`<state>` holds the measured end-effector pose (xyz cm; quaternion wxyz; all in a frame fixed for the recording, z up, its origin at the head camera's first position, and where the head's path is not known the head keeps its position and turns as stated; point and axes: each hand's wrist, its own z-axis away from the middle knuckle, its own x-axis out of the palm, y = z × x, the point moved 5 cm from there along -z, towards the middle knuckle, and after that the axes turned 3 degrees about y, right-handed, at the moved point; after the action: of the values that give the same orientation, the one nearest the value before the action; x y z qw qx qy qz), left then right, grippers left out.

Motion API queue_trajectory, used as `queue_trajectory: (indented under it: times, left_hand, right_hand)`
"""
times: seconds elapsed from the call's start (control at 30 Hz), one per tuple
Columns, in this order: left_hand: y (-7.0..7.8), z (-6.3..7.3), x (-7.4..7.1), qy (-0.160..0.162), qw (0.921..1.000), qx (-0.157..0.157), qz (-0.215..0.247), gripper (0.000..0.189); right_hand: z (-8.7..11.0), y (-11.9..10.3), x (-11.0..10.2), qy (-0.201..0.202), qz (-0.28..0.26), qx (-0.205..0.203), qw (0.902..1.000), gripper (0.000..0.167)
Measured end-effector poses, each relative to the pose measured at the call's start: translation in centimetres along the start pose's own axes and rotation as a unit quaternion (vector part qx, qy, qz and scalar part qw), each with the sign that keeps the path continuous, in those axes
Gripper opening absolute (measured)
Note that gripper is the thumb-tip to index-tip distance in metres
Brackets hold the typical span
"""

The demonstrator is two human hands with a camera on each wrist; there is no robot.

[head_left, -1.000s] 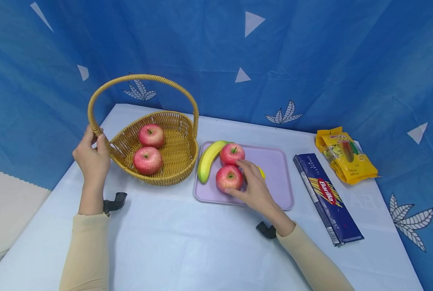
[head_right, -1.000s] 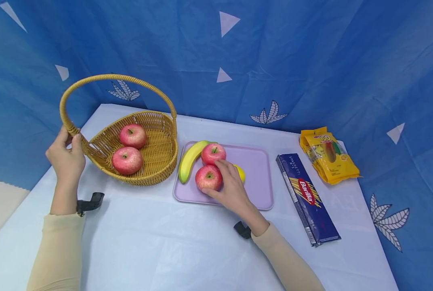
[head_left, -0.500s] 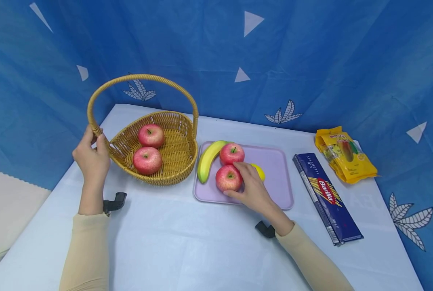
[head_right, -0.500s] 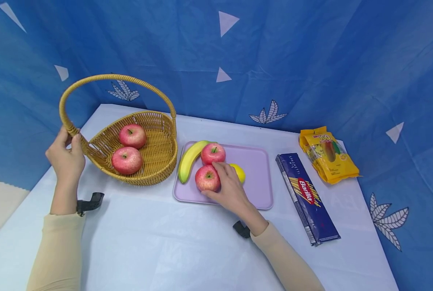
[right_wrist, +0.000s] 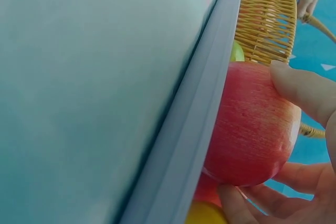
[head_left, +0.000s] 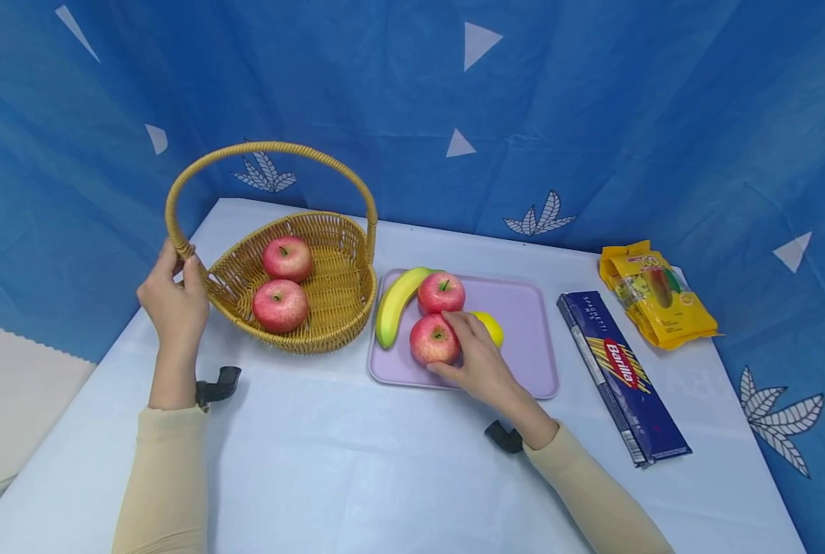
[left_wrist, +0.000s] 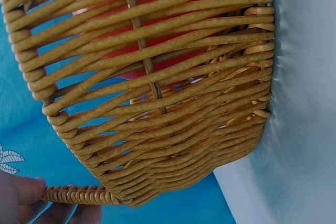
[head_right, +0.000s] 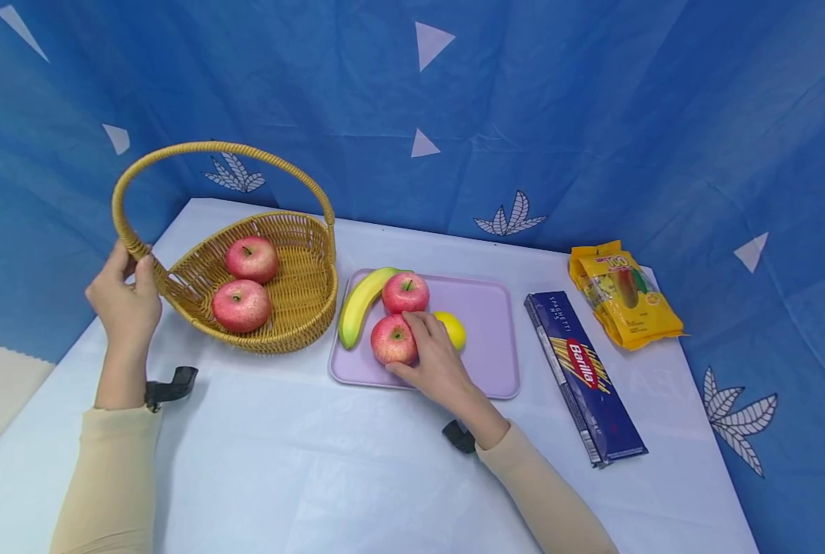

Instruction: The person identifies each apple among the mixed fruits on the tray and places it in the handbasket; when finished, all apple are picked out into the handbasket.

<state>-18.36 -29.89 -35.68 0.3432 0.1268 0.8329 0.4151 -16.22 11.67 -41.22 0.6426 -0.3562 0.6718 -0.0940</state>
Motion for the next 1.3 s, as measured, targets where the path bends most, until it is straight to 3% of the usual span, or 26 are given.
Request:
queue_trajectory:
  times: [0.53,0.93,1.3]
  left_hand:
    - [0.10,-0.02,-0.06,-0.002,1.0000,-0.002,-0.009,0.034]
    - [0.03,-0.02,-0.01,-0.005,1.0000,-0.002,-0.004,0.036]
    - [0.05,0.03,0.01,-0.004,1.0000,0.001,-0.004,0.035]
  right_hand:
    - [0.04,-0.09,0.12,0.017,-0.004,-0.006,0.9998,0.080]
    - [0.14,-0.21,0.05,0.053,-0.016,-0.038,0.9977,0.079]
    - [0.36,-0.59,-0.61,0.047,-0.036,-0.023,0.9980,0.082]
